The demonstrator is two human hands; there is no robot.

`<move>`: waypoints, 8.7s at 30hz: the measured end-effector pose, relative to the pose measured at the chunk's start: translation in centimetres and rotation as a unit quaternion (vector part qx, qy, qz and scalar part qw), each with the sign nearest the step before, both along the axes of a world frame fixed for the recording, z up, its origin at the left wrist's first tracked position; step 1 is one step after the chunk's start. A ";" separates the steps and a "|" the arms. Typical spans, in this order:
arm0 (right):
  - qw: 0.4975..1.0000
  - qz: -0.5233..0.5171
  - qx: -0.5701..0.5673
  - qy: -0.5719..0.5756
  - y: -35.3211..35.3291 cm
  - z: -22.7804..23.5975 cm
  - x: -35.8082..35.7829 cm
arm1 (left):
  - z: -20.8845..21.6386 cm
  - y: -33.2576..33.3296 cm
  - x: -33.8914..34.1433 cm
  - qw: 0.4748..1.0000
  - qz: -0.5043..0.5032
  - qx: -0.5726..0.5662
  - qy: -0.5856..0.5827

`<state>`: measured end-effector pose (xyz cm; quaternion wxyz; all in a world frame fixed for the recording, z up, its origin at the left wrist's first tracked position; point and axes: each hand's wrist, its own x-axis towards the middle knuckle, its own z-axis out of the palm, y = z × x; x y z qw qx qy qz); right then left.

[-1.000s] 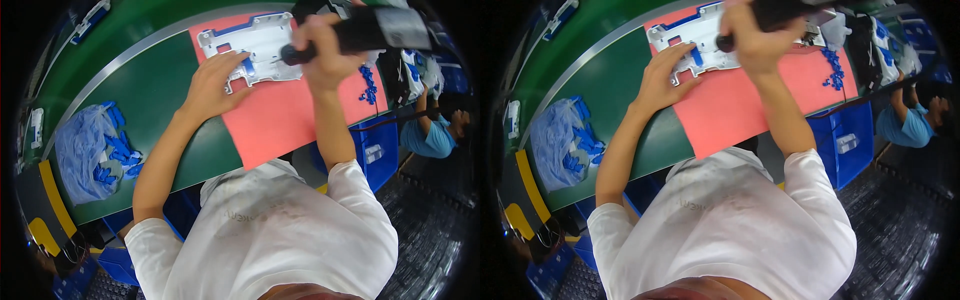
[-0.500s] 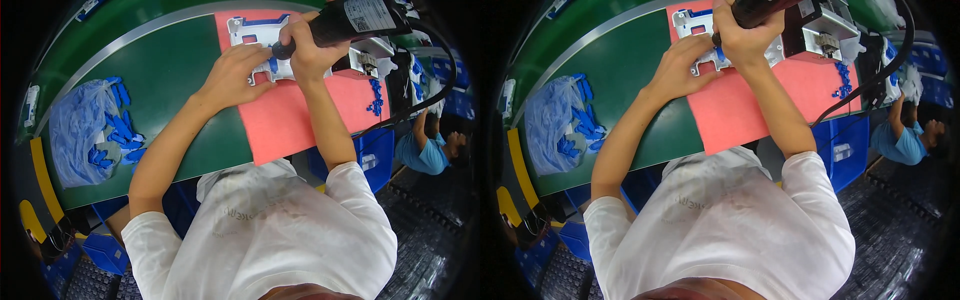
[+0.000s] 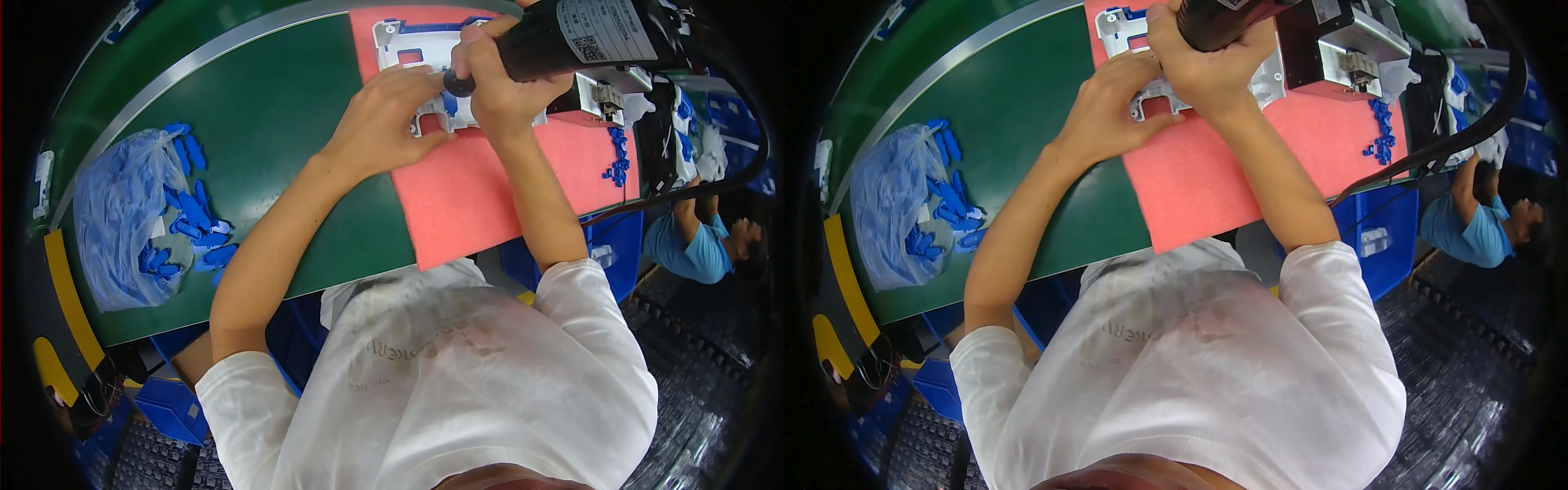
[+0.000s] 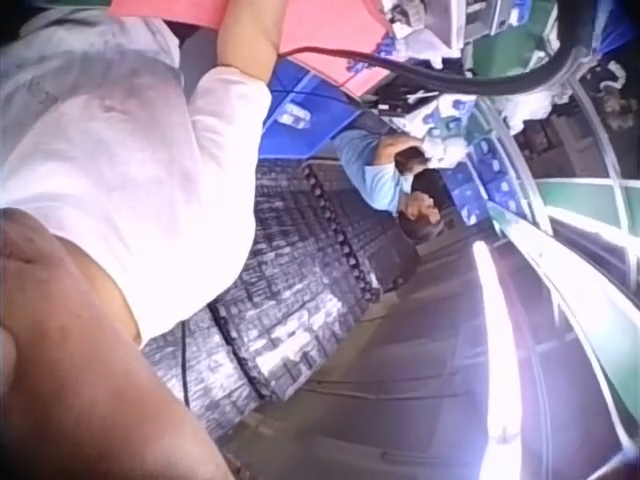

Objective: Assembling plastic components and securing them with an electric screwdriver at a factory workstation.

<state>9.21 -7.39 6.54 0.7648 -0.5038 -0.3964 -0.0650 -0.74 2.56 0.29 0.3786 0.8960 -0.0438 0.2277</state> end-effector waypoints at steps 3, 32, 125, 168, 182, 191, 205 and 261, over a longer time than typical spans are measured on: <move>0.998 0.009 -0.024 -0.065 -0.5 -1.2 1.4 | -0.1 -0.1 -0.1 1.000 0.001 0.001 -0.009; 0.998 0.060 -0.015 0.005 -0.1 0.0 0.1 | 0.6 0.3 -0.2 0.998 -0.018 -0.010 -0.055; 0.998 0.004 0.043 0.047 -4.2 2.2 -0.3 | 0.0 -0.8 -0.7 0.986 -0.023 0.145 -0.073; 0.975 0.089 0.172 0.108 -5.8 3.0 0.9 | 1.4 -0.5 -1.0 0.994 0.039 0.083 -0.063; 0.992 0.054 -0.001 0.112 -7.1 0.8 4.3 | 7.4 19.1 0.2 0.945 0.318 -0.082 0.011; 0.992 -0.031 -0.092 0.082 -12.2 -0.5 3.0 | 0.8 29.1 -0.5 0.833 0.411 0.370 0.008; 0.832 -0.368 -0.413 0.044 -28.2 -3.2 8.3 | 5.3 18.0 27.0 0.854 0.145 0.389 0.313; 0.635 0.143 -0.609 -0.454 -0.1 2.4 0.3 | 3.6 5.1 -18.6 0.826 0.478 0.250 0.162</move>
